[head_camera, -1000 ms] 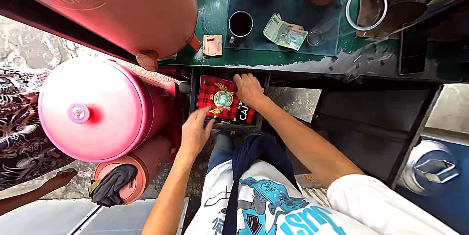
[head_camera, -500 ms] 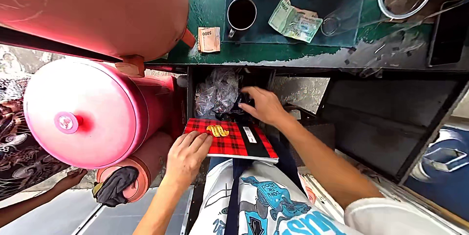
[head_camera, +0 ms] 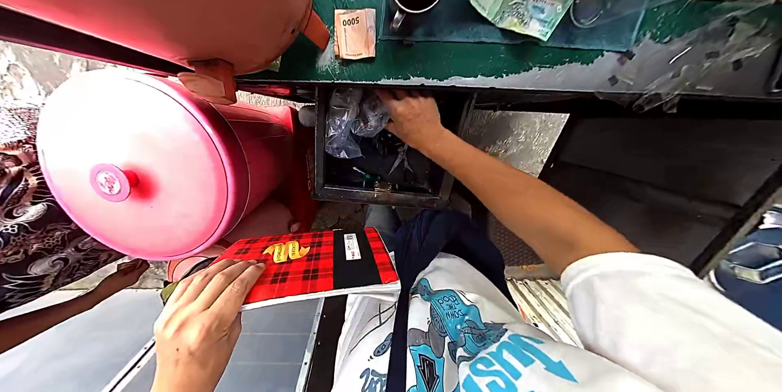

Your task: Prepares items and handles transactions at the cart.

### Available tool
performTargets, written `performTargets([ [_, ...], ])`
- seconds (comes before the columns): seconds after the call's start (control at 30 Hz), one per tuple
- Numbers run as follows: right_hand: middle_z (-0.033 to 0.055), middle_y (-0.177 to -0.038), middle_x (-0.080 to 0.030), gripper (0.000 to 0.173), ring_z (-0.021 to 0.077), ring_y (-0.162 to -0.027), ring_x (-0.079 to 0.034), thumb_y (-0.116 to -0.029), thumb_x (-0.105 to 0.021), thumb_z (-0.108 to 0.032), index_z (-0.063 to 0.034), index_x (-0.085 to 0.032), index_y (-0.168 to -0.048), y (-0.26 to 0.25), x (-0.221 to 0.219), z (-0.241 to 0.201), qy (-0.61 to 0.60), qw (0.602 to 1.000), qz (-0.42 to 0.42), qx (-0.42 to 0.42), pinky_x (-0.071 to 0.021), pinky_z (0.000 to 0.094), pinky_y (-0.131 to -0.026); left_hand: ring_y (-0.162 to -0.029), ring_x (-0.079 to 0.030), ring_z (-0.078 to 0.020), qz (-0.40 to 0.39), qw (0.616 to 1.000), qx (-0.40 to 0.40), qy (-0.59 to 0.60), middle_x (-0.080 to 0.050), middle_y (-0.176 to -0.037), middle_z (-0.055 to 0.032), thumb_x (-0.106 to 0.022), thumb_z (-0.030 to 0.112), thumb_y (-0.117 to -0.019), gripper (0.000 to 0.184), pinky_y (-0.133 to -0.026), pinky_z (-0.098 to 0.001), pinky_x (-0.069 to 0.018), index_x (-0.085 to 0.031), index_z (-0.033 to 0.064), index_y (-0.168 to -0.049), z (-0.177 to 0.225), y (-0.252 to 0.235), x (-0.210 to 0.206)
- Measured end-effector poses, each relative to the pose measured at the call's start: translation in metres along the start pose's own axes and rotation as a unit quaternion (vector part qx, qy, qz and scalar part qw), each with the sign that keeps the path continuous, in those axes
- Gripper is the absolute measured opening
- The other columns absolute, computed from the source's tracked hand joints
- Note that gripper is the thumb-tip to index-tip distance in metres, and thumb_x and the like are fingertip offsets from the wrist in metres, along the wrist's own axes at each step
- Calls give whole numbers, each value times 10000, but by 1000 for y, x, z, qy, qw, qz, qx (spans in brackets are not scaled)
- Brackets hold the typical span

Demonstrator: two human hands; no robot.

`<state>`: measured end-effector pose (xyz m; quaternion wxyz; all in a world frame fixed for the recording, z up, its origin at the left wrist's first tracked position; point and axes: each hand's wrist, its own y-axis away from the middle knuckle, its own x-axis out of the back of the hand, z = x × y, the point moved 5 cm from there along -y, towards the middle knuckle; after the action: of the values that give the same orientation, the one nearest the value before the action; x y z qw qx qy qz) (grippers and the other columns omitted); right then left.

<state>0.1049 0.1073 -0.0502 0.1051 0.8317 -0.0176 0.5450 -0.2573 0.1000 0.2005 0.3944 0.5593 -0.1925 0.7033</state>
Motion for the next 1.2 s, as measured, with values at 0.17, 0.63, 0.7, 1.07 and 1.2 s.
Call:
performTargets([
  [0.17,311,-1127,-650,474,519,-1065,-632,-821,-829,-309,18,-676,-1128,59,36,-16,-24,996,-27,-78,-529,647,-823,-1087,-708,-249,4,1000,-5,30,-767,-1077,-70,-427,36,-995,360,-979,-416,-531,-768,120,-1076,0,-6,-5],
  [0.63,266,-1210,-652,429,422,-1142,-649,-909,-673,-201,76,-585,-1225,107,-7,-21,-2,892,-385,-238,-535,593,-890,-977,-732,-267,-20,997,-77,-16,-763,-1027,-66,-437,150,-1005,329,-834,-482,-571,-764,129,-1044,-8,-87,38],
  [0.7,280,-1199,-655,347,443,-1152,-642,-980,-593,-220,81,-638,-1147,120,30,-22,6,892,-399,-214,-525,614,-899,-929,-732,-279,-24,994,-99,-31,-758,-986,-67,-493,136,-981,270,-798,-506,-568,-760,112,-1010,-6,-102,39],
  [1.07,-40,-827,-674,340,37,-646,-637,-1084,-434,-318,-122,-684,-1206,298,238,92,-314,931,-71,-173,-568,209,-588,-1025,-685,-440,-287,952,-50,-94,-717,-1044,-224,-535,41,-1013,206,-837,-626,-532,-713,27,-1116,80,-292,-150],
  [1.2,-58,-933,-721,269,44,-750,-677,-1067,-535,-392,-222,-732,-1132,339,236,76,-454,882,-25,-124,-592,204,-679,-1130,-620,-503,-33,995,-88,-31,-657,-1158,-293,-688,-27,-895,418,-1003,-692,-432,-642,56,-1303,65,-273,-187],
])
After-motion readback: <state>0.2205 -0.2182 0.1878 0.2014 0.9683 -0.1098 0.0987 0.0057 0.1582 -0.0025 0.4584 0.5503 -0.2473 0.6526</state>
